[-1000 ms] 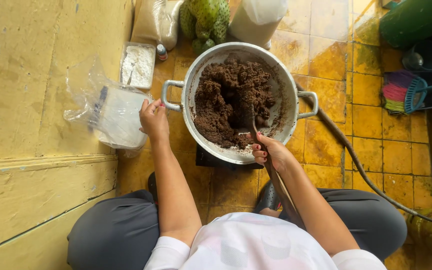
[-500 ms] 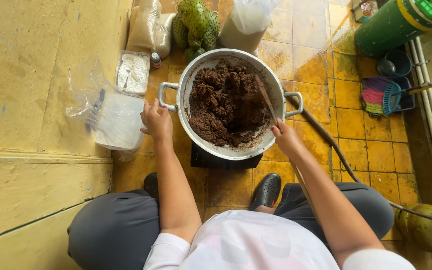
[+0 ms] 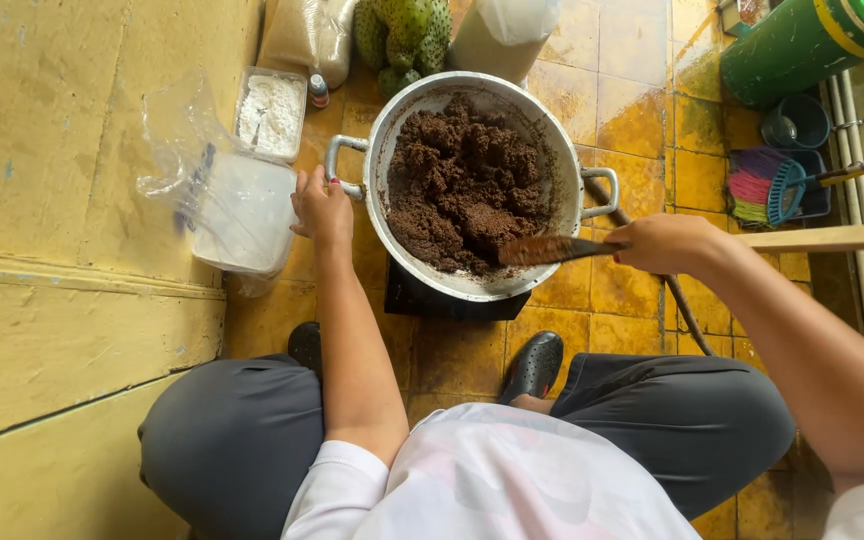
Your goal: Stirring a thick brown mixture in a large pot using a wooden spoon on a portable stove
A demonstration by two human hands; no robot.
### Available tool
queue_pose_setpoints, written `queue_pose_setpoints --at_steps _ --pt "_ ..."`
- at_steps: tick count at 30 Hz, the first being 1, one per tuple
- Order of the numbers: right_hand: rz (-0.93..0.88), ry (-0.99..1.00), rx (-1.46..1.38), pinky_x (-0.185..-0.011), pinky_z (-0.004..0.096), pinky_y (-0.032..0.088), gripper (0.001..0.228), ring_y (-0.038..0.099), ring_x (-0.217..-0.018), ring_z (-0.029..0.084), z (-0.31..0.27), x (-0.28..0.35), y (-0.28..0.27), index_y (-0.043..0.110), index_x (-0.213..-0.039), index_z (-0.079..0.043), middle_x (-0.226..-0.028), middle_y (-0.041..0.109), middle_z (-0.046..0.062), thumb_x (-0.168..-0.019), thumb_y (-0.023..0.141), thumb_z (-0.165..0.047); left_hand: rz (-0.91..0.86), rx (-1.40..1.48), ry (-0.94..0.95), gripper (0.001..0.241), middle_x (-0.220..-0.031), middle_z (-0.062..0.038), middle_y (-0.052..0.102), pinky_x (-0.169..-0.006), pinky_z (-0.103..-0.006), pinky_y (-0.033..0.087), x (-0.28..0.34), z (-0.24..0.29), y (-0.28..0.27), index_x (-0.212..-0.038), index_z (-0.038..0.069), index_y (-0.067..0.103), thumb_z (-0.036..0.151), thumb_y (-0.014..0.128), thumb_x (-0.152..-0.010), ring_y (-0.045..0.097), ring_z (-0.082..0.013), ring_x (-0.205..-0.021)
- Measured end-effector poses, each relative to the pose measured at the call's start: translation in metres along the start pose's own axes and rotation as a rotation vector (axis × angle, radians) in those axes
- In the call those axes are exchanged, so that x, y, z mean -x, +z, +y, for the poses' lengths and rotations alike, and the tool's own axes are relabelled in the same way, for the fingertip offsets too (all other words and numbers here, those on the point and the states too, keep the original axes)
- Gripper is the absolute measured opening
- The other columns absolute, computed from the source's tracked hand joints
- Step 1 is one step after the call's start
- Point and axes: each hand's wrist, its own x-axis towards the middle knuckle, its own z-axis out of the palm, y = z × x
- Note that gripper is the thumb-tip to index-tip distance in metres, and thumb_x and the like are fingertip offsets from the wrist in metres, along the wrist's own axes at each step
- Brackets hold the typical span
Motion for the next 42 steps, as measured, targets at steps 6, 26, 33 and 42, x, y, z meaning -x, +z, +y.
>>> queue_pose_setpoints --at_steps 6,26,33,42 --pt "-0.203 -0.188 -0.434 -0.068 0.025 0.056 0.048 0.072 -0.077 0.021 -0.059 0.01 0.021 0.053 -0.15 -0.01 -0.128 0.07 0.022 -0.104 0.058 -0.019 0.13 0.052 0.025 0.022 -0.152 0.003 0.052 -0.114 -0.0808 0.011 -0.018 -0.013 0.011 -0.114 0.029 0.076 0.025 0.068 -0.094 0.036 -0.037 -0.148" --pt "-0.243 -0.308 -2.252 -0.038 0.019 0.031 0.036 0.037 -0.045 0.006 -0.167 -0.111 0.098 0.051 -0.136 -0.009 -0.07 0.038 -0.001 -0.104 0.054 -0.024 0.192 -0.001 0.052 0.015 -0.147 0.002 0.055 -0.114 -0.0791 0.008 -0.011 -0.007 0.0 -0.099 0.025 0.079 0.018 0.076 -0.087 0.032 -0.0355 -0.15" --pt "-0.344 -0.394 -2.392 -0.036 0.019 0.028 0.03 0.036 -0.039 0.006 -0.122 -0.086 0.104 0.054 -0.131 -0.018 -0.069 0.037 0.0 -0.105 0.051 -0.033 0.2 -0.03 0.048 0.013 -0.146 0.007 0.054 -0.113 -0.0809 0.015 -0.016 -0.007 0.006 -0.097 0.03 0.078 0.023 0.077 -0.086 0.034 -0.0344 -0.149" --pt "0.468 -0.233 -1.634 -0.024 0.025 0.034 0.044 0.043 -0.028 0.017 -0.076 -0.12 0.113 0.045 -0.152 -0.016 -0.051 0.044 0.008 -0.109 0.047 -0.027 0.209 -0.003 0.035 0.014 -0.144 0.008 0.055 -0.114 -0.079 0.014 -0.016 -0.01 0.007 -0.097 0.032 0.078 0.024 0.076 -0.087 0.035 -0.0306 -0.148"
